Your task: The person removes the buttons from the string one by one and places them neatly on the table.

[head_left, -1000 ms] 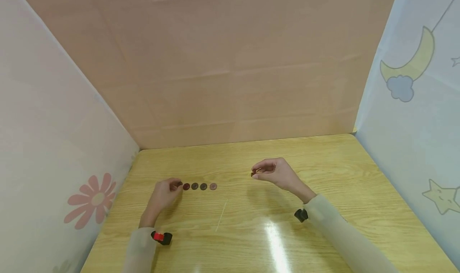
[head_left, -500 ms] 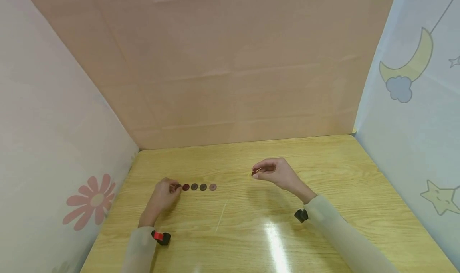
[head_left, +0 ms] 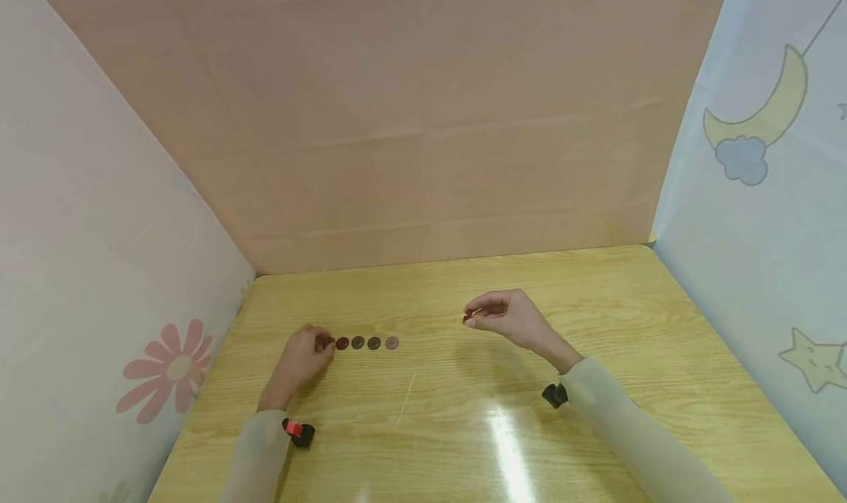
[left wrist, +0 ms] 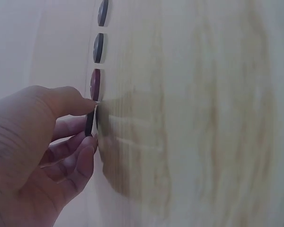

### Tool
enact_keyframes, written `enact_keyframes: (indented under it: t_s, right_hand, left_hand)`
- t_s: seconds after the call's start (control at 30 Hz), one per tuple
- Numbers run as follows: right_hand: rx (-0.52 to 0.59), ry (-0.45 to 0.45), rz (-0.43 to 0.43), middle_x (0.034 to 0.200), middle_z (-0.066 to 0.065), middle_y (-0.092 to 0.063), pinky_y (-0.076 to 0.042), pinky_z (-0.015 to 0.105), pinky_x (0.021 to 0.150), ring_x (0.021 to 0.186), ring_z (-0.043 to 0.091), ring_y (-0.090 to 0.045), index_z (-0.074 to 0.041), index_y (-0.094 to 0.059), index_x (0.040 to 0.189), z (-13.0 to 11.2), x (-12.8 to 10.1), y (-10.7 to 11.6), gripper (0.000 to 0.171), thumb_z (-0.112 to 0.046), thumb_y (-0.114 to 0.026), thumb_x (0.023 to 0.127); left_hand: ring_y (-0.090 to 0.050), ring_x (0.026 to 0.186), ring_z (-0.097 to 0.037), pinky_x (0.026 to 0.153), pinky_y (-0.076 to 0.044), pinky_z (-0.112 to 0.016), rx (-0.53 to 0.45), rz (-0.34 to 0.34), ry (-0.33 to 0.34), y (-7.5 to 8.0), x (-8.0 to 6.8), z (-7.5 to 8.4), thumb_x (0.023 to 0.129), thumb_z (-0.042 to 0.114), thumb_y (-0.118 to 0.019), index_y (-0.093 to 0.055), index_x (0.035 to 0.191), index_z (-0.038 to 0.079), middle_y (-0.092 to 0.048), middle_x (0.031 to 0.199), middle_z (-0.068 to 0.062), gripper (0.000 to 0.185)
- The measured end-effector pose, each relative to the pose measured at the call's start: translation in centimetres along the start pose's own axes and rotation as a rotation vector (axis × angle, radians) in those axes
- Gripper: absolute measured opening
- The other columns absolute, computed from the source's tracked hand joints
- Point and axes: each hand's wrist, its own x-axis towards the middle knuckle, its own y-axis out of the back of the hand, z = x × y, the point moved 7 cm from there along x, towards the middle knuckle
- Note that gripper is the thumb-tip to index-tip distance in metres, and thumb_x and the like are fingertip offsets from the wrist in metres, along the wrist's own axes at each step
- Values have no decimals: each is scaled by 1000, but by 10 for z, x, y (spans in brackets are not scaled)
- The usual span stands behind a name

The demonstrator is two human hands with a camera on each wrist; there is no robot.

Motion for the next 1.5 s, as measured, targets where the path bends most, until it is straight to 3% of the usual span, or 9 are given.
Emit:
enact_keyframes:
  t_s: [0.37, 0.7, 0.87, 1.0, 1.1, 1.27, 1.5]
  right_hand:
    - [16, 5, 1, 114, 8, -79, -62, 28, 87, 97, 17, -76, -15, -79, 116, -1, 1, 0, 28, -28, -83, 92]
    - [29, -4, -1, 113, 7, -80, -62, 48, 94, 101, 24, -76, -16, -78, 117, 0, 2, -1, 30, -31, -84, 91]
    - [21, -3, 0, 112, 7, -80, -62, 45, 93, 102, 29, -76, -17, -78, 117, 0, 2, -1, 30, -32, -84, 91]
    - [33, -4, -3, 112, 7, -80, -62, 48, 93, 106, 38, -74, -16, -79, 116, 0, 2, -2, 30, -31, -84, 91]
    - [34, -2, -7, 112, 7, -80, -62, 49, 93, 107, 39, -74, -16, -79, 115, 0, 2, -3, 29, -31, -84, 91]
    - [37, -5, -14, 113, 7, -80, -62, 45, 92, 104, 32, -75, -16, -78, 116, 0, 2, -4, 30, -31, -85, 91]
    - [47, -2, -22, 114, 8, -80, -62, 49, 94, 99, 20, -76, -15, -78, 116, -2, 2, -5, 30, -30, -84, 91]
  left_hand:
    - [-58, 87, -20, 77, -53, -37, -33, -2, 42, 2, 0, -9, 100, 16, -71, -73, 121, -1, -66, 109, -15, 27]
    - [-55, 83, -18, 72, -47, -28, -61, 10, 33, 3, -1, -8, 99, 17, -72, -74, 118, -1, -66, 105, -15, 26]
    - [-61, 89, -21, 77, -53, -33, -81, 28, 42, 5, -3, -8, 102, 17, -69, -72, 120, -2, -68, 109, -17, 26]
    - [-67, 94, -27, 81, -59, -43, -88, 80, 31, 9, -4, -4, 103, 16, -66, -71, 123, -3, -67, 110, -18, 28]
    - [-68, 93, -29, 80, -60, -44, -88, 129, -9, 14, -4, 5, 103, 14, -65, -71, 124, -4, -68, 108, -18, 28]
    - [-65, 90, -23, 73, -57, -32, -102, 178, -80, 21, -3, 32, 102, 12, -67, -73, 122, -2, -69, 102, -14, 25]
    - [-64, 87, -16, 70, -54, -24, -163, 169, -194, 23, -3, 85, 101, 11, -70, -75, 118, 3, -71, 99, -8, 20]
